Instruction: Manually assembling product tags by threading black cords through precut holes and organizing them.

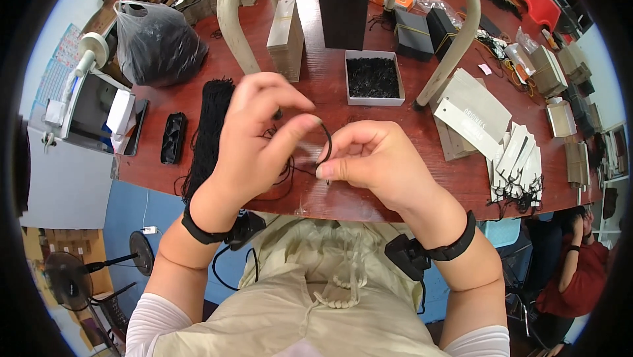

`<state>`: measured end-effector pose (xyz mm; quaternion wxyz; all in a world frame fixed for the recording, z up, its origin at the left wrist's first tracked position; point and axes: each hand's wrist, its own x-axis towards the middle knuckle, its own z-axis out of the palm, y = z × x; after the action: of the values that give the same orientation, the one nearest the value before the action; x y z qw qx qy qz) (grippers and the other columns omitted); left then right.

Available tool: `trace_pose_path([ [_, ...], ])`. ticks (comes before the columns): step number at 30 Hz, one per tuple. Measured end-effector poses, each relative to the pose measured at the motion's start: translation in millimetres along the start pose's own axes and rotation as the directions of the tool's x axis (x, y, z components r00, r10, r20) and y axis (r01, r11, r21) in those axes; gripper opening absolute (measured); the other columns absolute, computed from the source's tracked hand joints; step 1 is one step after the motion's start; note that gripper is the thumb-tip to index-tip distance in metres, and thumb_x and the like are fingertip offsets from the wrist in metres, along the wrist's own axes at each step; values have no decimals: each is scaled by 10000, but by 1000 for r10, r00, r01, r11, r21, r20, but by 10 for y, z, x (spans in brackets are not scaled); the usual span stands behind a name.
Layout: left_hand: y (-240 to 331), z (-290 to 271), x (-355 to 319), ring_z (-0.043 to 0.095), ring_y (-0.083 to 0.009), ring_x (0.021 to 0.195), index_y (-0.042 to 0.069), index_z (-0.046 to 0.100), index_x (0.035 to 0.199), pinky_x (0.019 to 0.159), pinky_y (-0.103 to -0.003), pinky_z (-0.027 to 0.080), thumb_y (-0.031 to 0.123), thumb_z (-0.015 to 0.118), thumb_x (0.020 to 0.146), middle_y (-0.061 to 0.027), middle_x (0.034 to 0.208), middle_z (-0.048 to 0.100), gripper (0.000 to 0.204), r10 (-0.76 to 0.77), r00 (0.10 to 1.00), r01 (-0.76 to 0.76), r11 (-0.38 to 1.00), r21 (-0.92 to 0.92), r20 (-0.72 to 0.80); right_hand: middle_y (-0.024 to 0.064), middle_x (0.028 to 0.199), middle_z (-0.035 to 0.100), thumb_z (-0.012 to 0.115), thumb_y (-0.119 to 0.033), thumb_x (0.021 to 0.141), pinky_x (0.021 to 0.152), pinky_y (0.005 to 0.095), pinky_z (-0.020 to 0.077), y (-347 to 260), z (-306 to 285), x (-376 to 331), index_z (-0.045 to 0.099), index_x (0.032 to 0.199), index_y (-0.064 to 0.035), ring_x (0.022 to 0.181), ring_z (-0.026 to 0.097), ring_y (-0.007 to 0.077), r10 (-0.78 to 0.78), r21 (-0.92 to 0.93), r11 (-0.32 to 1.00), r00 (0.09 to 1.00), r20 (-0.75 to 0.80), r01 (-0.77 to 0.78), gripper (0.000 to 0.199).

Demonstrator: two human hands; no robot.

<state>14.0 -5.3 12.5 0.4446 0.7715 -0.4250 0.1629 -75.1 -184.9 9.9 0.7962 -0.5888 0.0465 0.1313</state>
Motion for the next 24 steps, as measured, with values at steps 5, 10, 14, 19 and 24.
trace_pose_path([
  [5,100,-8,-210,568,-109,815,-11,620,996,721,-237,465,50,642,853,-57,960,571,157,-267,887,425,793,-437,378,55,782,657,689,34,761,652,234,491,31,15,13,637,831,7,716,608,107,-204,115,971,977,-60,210,91],
  [10,121,76,-287,580,-147,791,3,633,937,689,-267,469,45,624,858,-71,883,598,90,-301,911,411,714,-568,281,63,844,653,682,41,767,679,243,497,86,41,38,626,838,13,755,612,117,-270,26,962,961,-53,272,94],
  [14,175,76,-257,588,-220,763,11,605,880,659,-316,467,63,627,845,-95,822,607,67,-211,969,242,914,-327,129,46,826,639,680,26,779,608,221,463,101,82,45,615,866,3,696,580,92,-259,46,963,961,-99,265,112],
  [19,196,36,-233,563,-211,740,7,573,887,651,-306,450,33,601,850,-87,815,574,53,-240,950,292,910,-295,201,29,765,602,664,-30,816,482,200,331,130,50,76,576,896,-26,584,487,58,-100,298,949,994,-36,106,119],
  [24,146,57,-210,535,-239,715,24,577,881,647,-319,427,14,641,800,-89,813,553,103,88,991,-94,994,61,104,45,779,616,644,-21,818,497,199,362,69,41,72,583,838,-26,579,495,63,-80,161,982,992,-94,94,64],
])
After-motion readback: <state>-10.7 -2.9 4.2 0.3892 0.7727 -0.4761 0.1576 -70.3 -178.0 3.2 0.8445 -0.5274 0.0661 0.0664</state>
